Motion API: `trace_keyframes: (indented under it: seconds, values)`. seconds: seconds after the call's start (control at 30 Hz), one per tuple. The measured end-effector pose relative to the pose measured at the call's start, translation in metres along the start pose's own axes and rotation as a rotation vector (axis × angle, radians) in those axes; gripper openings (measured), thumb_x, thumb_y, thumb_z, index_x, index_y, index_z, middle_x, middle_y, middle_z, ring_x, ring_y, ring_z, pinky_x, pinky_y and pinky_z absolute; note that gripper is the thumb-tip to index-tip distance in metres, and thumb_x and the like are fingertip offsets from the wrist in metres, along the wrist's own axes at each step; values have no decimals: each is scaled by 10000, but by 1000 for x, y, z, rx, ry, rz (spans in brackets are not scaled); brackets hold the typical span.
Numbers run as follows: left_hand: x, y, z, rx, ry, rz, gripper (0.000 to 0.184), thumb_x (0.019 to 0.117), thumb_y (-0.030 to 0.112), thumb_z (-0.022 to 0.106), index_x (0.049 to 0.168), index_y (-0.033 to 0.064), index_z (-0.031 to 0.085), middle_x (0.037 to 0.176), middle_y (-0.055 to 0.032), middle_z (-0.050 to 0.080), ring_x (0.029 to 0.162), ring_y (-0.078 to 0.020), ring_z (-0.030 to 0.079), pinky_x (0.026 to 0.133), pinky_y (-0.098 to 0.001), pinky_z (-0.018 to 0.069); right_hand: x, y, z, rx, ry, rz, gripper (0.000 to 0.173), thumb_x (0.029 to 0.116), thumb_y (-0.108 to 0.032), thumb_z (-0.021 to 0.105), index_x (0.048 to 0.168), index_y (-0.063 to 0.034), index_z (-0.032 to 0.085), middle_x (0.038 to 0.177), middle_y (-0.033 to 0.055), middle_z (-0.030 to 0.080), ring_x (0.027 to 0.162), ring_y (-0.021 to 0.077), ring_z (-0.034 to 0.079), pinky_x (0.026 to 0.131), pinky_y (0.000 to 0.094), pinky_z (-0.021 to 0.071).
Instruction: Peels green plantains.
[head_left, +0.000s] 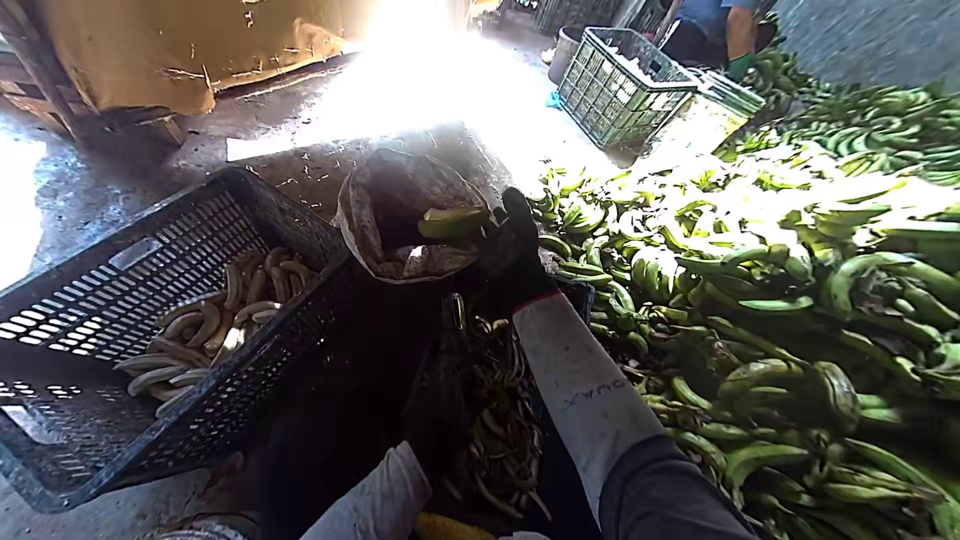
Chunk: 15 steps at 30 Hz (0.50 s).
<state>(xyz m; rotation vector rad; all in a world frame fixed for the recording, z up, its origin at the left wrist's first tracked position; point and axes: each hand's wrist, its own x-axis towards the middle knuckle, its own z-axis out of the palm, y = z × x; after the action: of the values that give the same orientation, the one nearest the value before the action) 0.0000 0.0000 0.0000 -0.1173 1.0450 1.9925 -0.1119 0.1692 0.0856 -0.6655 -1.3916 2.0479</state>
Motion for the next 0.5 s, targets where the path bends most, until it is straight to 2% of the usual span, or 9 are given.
trace_keyframes:
  seconds: [0.03, 0.07, 0.13, 0.2, 0.23, 0.3, 0.33, 0.43, 0.5]
  values:
    - [-3, 1, 5, -6, 4, 11, 551, 1104, 527, 196, 1286, 146, 550, 945, -21, 671, 632, -110, 587, 553, -285, 533, 7, 0, 8, -220, -17, -107, 576, 1083, -256, 407, 1603, -114, 205, 1593, 142, 347, 1403, 229, 430, 1109, 417, 432]
    - [-6, 2, 8, -26, 6, 28, 524, 1108, 511, 196, 1326, 159, 517, 993, -12, 686, 646, -96, 595, 564, -276, 536, 8, 4, 13, -506, -36, -244, 627, 1072, -252, 453, 1615, -77, 193, 1614, 177, 337, 1440, 249, 414, 1144, 413, 406]
    - [-11, -1, 7, -99, -28, 102, 510, 1100, 517, 222, 1338, 156, 492, 988, -11, 665, 694, -103, 610, 618, -297, 563, -3, 27, -2, -1078, -259, -606, 689, 1041, -313, 560, 1598, -38, 262, 1611, 195, 357, 1466, 307, 400, 1189, 490, 368]
    - [-15, -5, 3, -197, -49, 196, 522, 1082, 532, 307, 1282, 118, 554, 913, -25, 654, 703, -117, 620, 658, -320, 586, -2, 55, -14, -1460, -491, -758, 803, 886, -434, 727, 1560, -144, 401, 1551, 188, 428, 1423, 376, 411, 1135, 610, 358]
    - [-17, -5, 1, -245, -68, 222, 481, 1074, 516, 351, 1223, 124, 589, 901, -19, 664, 708, -110, 631, 665, -310, 589, 3, 69, -18, -1585, -589, -692, 854, 828, -434, 786, 1558, -190, 418, 1551, 200, 424, 1422, 412, 392, 1121, 648, 334]
    - [-18, 3, 4, -289, -35, 229, 460, 1106, 418, 245, 1089, 131, 604, 830, -14, 667, 626, -89, 614, 588, -269, 571, 16, 87, -26, -1710, -706, -381, 849, 867, -411, 768, 1593, -263, 356, 1616, 185, 343, 1481, 419, 310, 1134, 668, 311]
    - [-18, 7, 6, -304, -20, 234, 461, 1109, 368, 207, 1046, 134, 600, 804, -14, 670, 591, -77, 606, 544, -242, 551, 27, 96, -32, -1727, -692, -270, 814, 875, -406, 756, 1581, -261, 377, 1610, 182, 350, 1470, 423, 326, 1108, 677, 343]
    - [-11, 6, -2, -296, -68, 250, 478, 1103, 429, 245, 1116, 102, 593, 920, -77, 697, 618, -98, 618, 520, -224, 523, 52, 105, -48, -1825, -650, -66, 741, 907, -345, 725, 1561, -182, 415, 1628, 216, 301, 1484, 462, 277, 1115, 703, 311]
    - [-10, 5, -2, -233, -46, 261, 533, 1095, 504, 259, 1140, 92, 594, 915, -77, 700, 586, -78, 605, 481, -201, 498, 68, 106, -60, -1887, -619, -112, 564, 906, -278, 730, 1421, -105, 578, 1555, 222, 419, 1448, 453, 350, 1116, 681, 333]
